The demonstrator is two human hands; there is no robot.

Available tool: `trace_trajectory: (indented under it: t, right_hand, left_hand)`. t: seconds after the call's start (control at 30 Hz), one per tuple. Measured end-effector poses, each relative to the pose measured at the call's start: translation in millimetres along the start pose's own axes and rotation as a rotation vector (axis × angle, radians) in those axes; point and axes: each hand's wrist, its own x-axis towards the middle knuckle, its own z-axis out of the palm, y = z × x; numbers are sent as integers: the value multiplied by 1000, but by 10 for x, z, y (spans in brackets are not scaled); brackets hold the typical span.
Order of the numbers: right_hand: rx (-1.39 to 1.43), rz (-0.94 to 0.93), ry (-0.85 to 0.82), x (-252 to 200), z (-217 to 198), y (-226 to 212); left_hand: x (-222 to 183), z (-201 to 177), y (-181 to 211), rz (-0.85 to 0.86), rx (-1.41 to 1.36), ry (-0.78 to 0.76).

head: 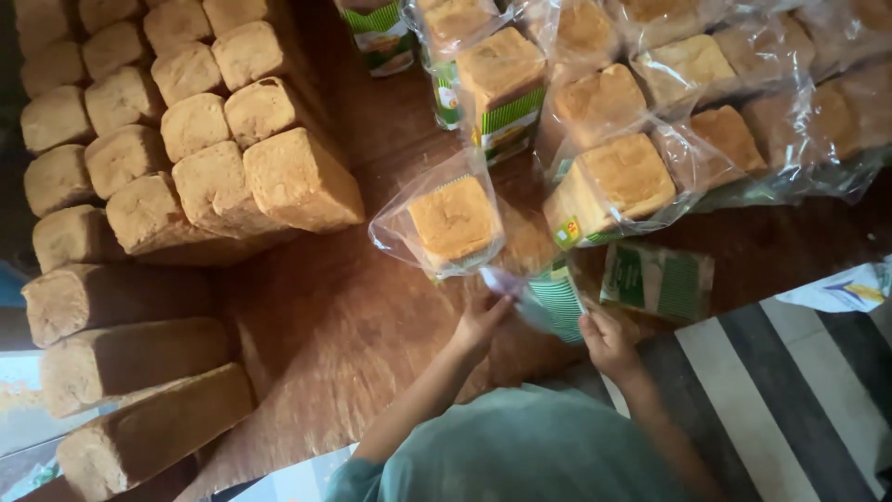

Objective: The recorder is packing whole loaves of baked bread into individual plastic bags on a wooden production table.

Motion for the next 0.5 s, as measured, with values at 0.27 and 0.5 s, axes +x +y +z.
trace_trajectory:
  t: [0.27, 0.5]
  right_hand:
    - [188, -103, 43, 74, 47, 99]
    - [289, 63, -303, 25, 261, -339]
  left_hand:
    - [-606, -75, 682, 107, 609, 232]
    - [-1130, -99, 929, 293, 382, 299]
